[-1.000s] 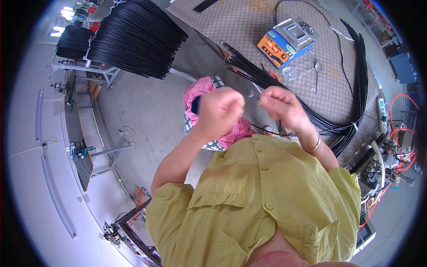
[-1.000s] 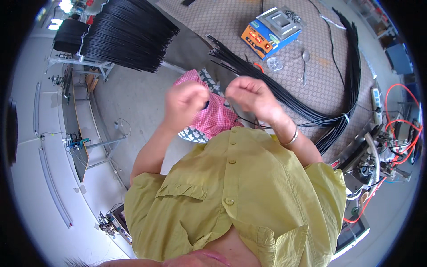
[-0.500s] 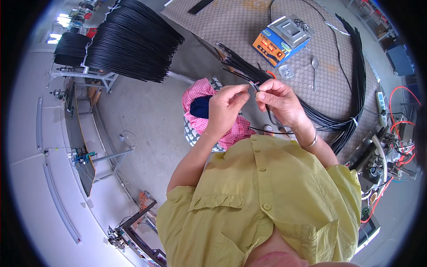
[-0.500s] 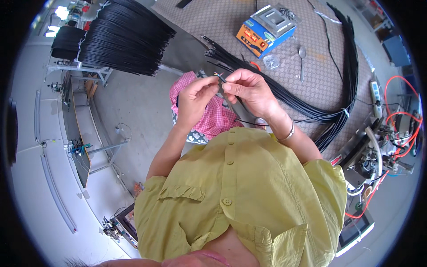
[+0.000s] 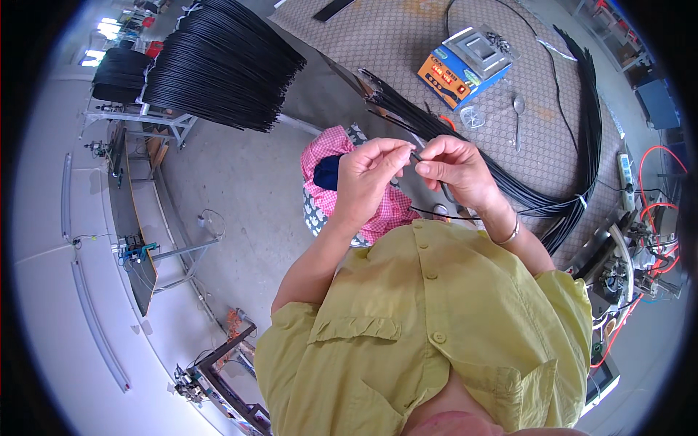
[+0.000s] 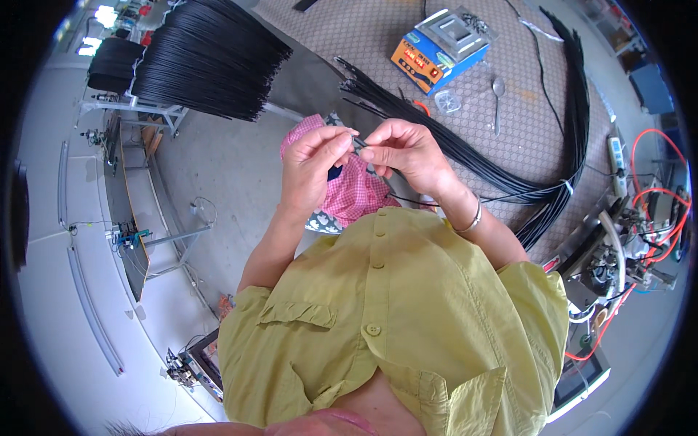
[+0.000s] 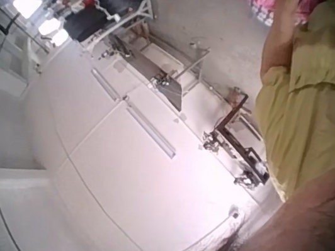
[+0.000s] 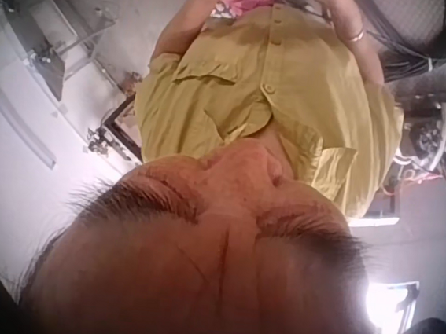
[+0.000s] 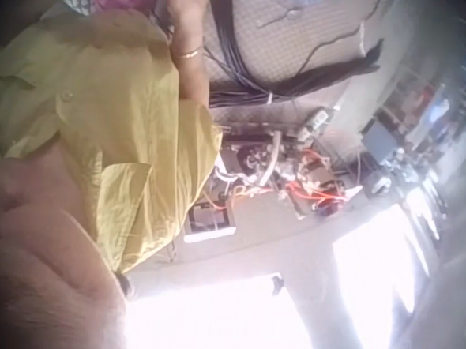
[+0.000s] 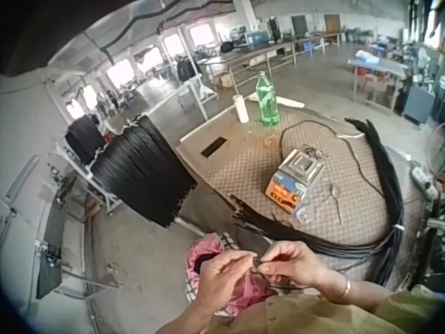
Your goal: Manually attaching small plastic components to the ends of electrical cables at an industrial workbench.
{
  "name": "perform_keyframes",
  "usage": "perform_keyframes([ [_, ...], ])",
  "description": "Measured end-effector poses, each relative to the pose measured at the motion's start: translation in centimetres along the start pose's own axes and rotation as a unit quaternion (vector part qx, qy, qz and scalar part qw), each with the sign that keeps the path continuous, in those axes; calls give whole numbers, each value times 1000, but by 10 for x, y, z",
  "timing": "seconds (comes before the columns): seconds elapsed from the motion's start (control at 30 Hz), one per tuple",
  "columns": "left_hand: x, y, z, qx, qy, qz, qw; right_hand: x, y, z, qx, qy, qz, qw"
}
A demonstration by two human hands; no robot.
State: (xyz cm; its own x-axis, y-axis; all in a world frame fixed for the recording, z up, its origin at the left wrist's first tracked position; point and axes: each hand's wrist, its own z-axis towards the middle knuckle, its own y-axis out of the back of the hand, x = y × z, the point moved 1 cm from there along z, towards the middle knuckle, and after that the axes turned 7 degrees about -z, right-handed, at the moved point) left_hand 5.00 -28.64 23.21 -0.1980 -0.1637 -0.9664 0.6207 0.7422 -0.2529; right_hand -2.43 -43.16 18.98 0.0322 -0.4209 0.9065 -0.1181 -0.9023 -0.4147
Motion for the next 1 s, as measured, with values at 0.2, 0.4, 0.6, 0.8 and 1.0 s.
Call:
perform_keyframes([
  [0.2,-7,1,2,-9,-14,109,994,10,-2,-6,-11,-26,-46,999],
  [0.4,-29,6,12,121,-20,241,963,19,1,-11,24,-101,-103,989],
  [0.6,-30,14,21,197,50,180,962,20,3,-12,57,-150,-4,987],
  [0.8,-24,16,18,175,104,108,973,22,3,-14,56,-147,30,987],
  [1.0,-22,15,14,154,68,105,980,21,1,-14,54,-145,31,987],
])
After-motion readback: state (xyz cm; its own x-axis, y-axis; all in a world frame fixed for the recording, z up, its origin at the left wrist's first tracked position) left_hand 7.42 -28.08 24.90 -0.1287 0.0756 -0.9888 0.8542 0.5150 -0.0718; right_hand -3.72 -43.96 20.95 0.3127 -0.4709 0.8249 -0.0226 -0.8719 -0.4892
